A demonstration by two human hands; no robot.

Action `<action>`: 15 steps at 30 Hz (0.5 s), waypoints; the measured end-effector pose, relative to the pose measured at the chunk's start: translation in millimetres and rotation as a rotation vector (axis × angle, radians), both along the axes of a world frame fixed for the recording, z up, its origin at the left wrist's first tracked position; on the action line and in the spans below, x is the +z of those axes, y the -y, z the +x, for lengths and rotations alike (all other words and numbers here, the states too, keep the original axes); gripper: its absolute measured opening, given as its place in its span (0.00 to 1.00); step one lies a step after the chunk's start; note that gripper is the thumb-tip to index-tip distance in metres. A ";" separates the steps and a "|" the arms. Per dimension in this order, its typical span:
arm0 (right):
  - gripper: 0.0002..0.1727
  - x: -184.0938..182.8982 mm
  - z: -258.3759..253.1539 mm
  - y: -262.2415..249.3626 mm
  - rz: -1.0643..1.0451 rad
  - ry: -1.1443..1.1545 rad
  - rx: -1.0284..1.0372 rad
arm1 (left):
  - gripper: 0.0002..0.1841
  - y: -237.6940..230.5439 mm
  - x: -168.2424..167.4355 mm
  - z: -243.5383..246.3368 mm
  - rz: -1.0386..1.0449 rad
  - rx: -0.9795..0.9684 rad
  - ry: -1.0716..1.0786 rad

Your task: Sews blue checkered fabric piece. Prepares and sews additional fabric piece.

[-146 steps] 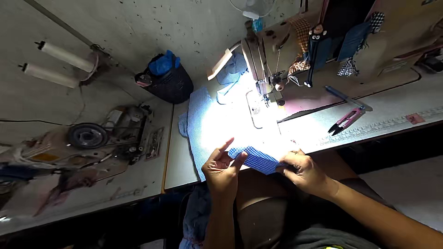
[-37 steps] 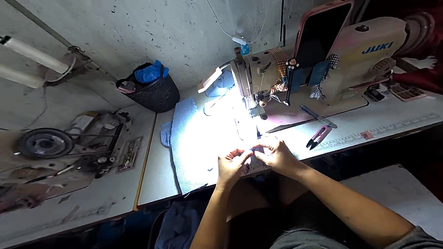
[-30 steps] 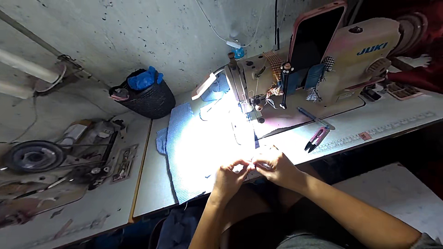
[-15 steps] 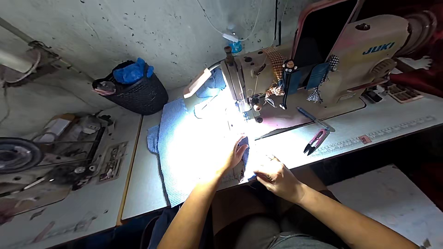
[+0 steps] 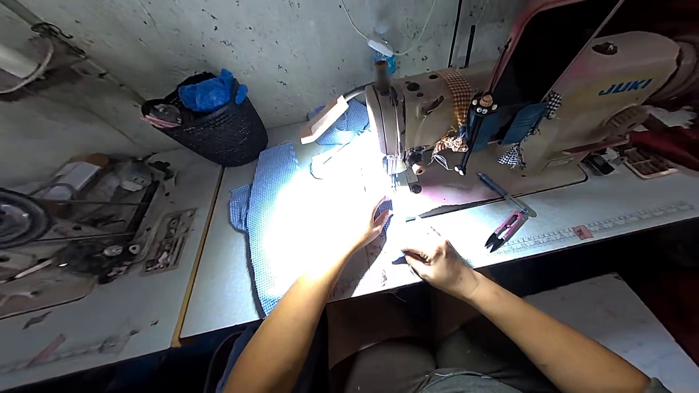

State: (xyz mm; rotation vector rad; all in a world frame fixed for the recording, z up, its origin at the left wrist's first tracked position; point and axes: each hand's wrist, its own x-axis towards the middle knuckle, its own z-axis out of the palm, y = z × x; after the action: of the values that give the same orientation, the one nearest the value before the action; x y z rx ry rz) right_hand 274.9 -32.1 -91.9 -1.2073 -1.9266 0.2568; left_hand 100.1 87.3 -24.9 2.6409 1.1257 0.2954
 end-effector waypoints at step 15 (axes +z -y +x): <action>0.08 7.6 13.1 -67.4 0.029 -0.095 0.018 | 0.10 17.2 -52.4 -2.1 -0.085 -0.032 0.529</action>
State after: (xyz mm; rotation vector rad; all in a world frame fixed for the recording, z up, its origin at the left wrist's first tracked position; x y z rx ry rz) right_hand 288.0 35.3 -84.3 -1.1395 -1.8537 0.2891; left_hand 98.0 70.1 -77.3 2.2962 0.8908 0.8560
